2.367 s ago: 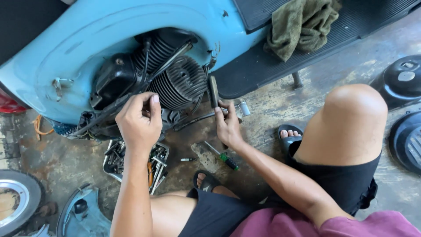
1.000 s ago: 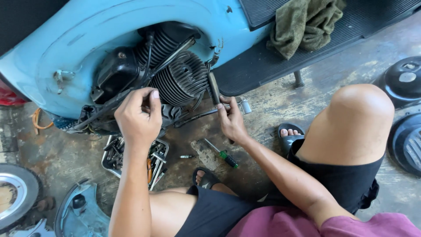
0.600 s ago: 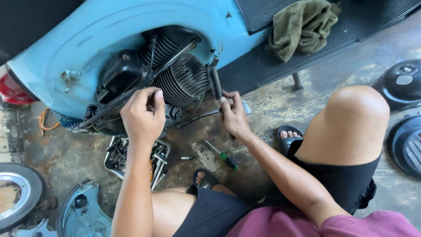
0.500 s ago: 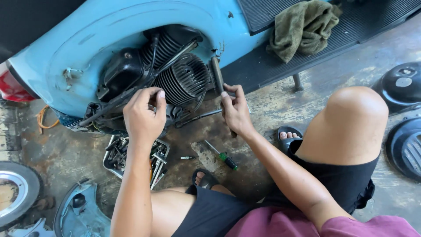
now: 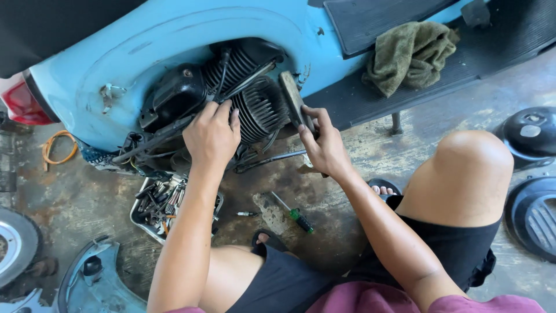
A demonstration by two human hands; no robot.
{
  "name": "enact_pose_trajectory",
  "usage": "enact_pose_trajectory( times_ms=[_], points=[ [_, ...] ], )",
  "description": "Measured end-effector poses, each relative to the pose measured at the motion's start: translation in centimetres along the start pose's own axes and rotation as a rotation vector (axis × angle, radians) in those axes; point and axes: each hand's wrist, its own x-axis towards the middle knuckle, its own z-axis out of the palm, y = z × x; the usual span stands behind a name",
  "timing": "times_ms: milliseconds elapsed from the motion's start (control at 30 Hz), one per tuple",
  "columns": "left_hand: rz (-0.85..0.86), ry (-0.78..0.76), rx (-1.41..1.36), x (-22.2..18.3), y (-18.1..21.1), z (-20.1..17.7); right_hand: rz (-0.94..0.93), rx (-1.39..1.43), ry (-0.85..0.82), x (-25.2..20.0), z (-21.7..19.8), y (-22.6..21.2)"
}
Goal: The person sits on the floor beside a blue scooter with its side cover removed and uses a flat file to file the cooling fins of the engine cylinder, steadying parts with the other hand and occasionally repositioning the file and clearing debris from the fins.
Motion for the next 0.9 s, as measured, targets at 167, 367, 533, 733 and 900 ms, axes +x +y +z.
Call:
enact_pose_trajectory(
  times_ms=[167, 367, 533, 733, 900],
  points=[
    [-0.005, 0.032, 0.104, 0.2, -0.8, 1.5, -0.119, -0.091, -0.054, 0.6, -0.3, -1.2],
    [-0.028, -0.012, 0.093, 0.5, -1.9, 1.4, -0.312, -0.481, -0.163, 3.9, -2.5, 0.1],
    [0.006, -0.082, -0.088, 0.7, -3.4, 0.2, -0.702, -0.827, -0.362, 8.0, -5.9, -5.0],
    [0.025, -0.133, -0.025, 0.5, -4.1, 0.4, -0.770, -0.798, -0.508, 12.5, -5.9, -7.5],
    [0.019, -0.152, -0.053, 0.6, -4.4, 0.5, -0.834, -0.850, -0.477, 13.8, -4.8, -5.5]
  ],
)
